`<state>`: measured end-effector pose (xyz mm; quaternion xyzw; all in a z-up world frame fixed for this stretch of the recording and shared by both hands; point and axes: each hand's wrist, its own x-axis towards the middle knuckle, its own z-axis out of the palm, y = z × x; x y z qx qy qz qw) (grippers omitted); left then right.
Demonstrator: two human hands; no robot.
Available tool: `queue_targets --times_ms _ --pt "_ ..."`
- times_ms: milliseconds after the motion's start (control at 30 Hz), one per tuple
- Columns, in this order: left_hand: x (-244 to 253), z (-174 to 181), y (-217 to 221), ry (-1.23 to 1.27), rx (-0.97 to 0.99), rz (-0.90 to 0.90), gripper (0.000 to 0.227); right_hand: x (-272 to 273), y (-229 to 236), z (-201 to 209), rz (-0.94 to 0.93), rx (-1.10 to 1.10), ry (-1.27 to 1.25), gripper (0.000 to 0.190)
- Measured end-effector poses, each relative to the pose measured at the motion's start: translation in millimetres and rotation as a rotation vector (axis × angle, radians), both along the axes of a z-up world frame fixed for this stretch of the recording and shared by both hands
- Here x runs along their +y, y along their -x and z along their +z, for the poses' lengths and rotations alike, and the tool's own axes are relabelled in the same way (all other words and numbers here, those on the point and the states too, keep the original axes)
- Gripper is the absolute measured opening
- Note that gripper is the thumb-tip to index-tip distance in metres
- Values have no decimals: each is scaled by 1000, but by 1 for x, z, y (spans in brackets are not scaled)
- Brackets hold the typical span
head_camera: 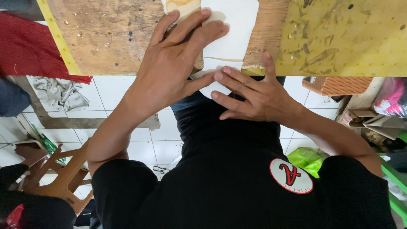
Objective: The person removes a white fabric lining from a shoe upper, then places a white insole into the shoe. They smooth the insole and trim its edges using scissors to fit the shoe's interior.
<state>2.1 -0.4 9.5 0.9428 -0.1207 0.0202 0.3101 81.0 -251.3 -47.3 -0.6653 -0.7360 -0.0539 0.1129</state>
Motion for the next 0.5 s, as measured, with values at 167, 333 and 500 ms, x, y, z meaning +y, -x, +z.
queue_targets --times_ms 167,333,500 --pt "1 2 -1 -63 -33 -89 37 2 -2 0 28 1 -25 51" --pt "-2 5 -1 -202 96 -128 52 -1 -3 1 119 212 -162 43" --pt "-2 7 -1 -156 109 -126 53 -20 45 -4 -446 1033 -331 15"
